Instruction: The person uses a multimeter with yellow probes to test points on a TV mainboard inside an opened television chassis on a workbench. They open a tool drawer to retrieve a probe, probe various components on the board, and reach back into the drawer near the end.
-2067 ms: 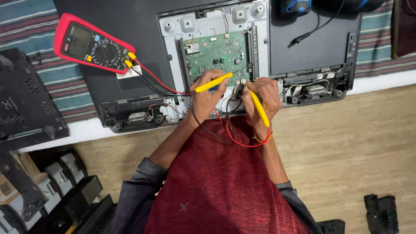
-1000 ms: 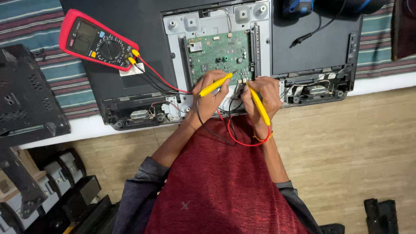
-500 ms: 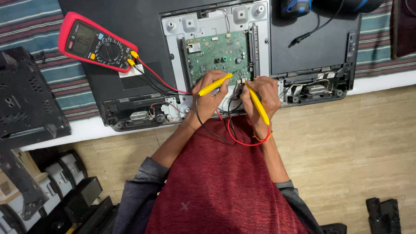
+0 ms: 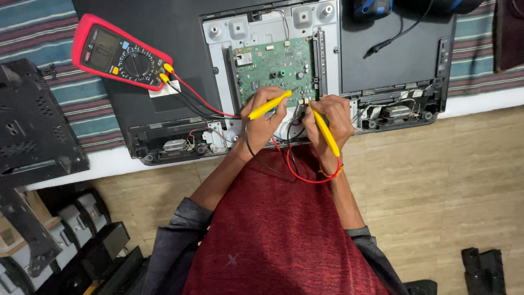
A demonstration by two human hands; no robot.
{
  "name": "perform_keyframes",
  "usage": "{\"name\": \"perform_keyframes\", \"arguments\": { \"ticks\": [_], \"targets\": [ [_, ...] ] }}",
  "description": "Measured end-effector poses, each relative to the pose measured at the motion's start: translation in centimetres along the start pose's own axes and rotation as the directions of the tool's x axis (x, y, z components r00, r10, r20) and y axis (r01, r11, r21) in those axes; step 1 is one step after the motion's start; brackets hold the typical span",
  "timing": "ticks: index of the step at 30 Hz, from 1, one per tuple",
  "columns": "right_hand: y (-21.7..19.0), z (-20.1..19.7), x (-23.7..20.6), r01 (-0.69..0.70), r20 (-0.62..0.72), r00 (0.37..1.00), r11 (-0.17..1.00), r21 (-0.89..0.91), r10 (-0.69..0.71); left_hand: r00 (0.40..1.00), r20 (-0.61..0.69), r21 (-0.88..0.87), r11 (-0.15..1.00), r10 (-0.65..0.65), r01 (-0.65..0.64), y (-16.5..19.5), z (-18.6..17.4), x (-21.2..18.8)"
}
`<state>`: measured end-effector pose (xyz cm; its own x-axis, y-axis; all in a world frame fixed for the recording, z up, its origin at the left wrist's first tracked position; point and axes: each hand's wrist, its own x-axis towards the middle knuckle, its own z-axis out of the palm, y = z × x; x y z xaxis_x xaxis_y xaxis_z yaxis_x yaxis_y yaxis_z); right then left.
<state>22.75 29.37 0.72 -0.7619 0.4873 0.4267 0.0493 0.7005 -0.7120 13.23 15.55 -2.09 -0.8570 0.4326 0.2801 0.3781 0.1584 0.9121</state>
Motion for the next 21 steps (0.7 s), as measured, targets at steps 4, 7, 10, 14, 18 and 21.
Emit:
{"name": "perform_keyframes", "arguments": {
  "ticks": [4, 7, 10, 14, 18, 21],
  "targets": [
    [-0.11, -0.03, -0.02, -0.006, -0.004, 1.0, 1.0, 0.002, 0.006, 1.0, 0.009, -0.008, 1.0, -0.003, 0.003, 0.0, -0.06, -0.02],
    [-0.13, -0.03, 0.02, -0.004, -0.002, 1.0, 1.0, 0.007, 0.004, 1.0, 0.011, -0.018, 1.0, 0.008, -0.008, -0.06, -0.06, 0.04],
    [-0.15, -0.11, 0.06, -0.006, 0.005, 1.0, 1.0, 0.004, 0.006, 1.0, 0.02, -0.033, 0.999, 0.0, 0.0, -0.07, -0.02, -0.03],
    [-0.25, -0.11, 0.02, -0.018, 0.003, 1.0, 1.0, -0.003, 0.018, 1.0, 0.013, 0.005, 1.0, 0.014, -0.014, -0.13, -0.04, -0.15],
    [-0.24, -0.07, -0.02, -0.031, 0.002, 1.0, 0.999, -0.011, 0.031, 1.0, 0.005, 0.001, 1.0, 0.017, -0.017, -0.17, -0.02, -0.08],
    [-0.1, 0.01, 0.01, -0.01, -0.002, 1.0, 1.0, 0.003, 0.01, 1.0, 0.006, 0.0, 1.0, 0.01, -0.01, -0.09, -0.06, -0.03]
  ]
}}
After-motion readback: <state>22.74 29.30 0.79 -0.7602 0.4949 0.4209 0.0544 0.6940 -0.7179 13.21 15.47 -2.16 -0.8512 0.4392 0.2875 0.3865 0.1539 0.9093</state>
